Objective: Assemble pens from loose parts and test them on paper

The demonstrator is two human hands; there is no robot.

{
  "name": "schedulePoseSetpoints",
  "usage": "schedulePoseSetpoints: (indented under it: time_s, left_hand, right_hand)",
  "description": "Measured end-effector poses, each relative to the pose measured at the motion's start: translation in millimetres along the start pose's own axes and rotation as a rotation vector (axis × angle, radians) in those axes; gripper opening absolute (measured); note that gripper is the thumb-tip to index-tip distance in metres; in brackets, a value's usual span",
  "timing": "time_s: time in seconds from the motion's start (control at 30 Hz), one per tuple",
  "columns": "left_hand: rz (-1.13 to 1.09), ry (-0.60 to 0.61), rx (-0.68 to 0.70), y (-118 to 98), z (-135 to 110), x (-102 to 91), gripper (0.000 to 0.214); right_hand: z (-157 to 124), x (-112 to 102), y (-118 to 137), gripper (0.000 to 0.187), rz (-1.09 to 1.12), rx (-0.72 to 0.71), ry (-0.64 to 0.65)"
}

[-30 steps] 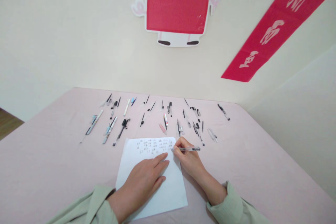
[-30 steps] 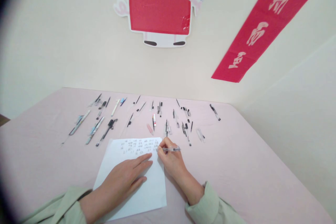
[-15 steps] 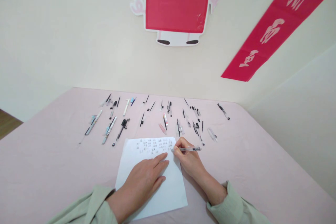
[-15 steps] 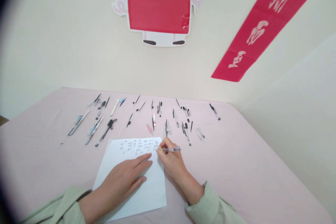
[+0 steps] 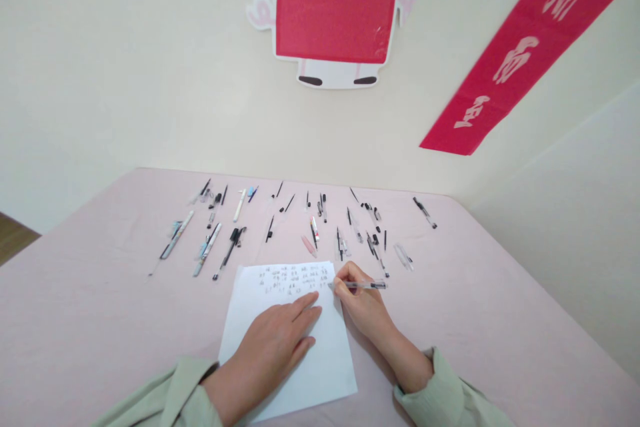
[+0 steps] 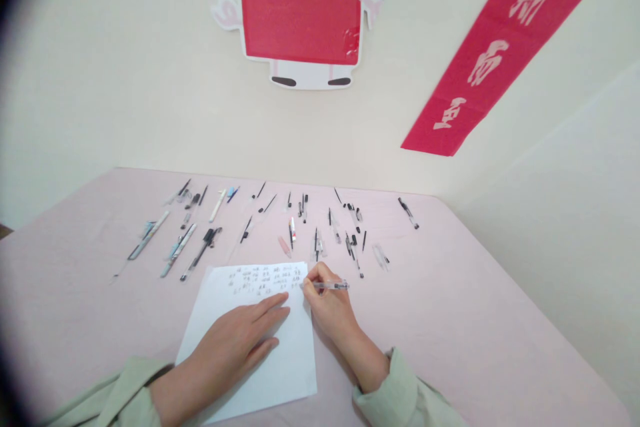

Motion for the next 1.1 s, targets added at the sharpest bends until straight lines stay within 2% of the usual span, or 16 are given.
schedulePoseSetpoints:
  time_s: [0.67,1.1]
  left_hand:
    - [0.033,0.074,-0.015,1.0,1.5,2.7,0.036]
    - [0.025,0.004,0.012,1.5,0.1,3.6,0.035]
  right_hand:
    - [-7.5,5.4,2.0,0.011,-0.033,-0.02,0.036]
    - [-7.4,5.9,0.6,0.012,-0.051,-0.037,0.043]
Point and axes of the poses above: each hand's wrist, its own z-axis towards the middle knuckle, its own x-axis out of the palm, y = z × x, the point moved 5 cm from there along z, towards the middle knuckle
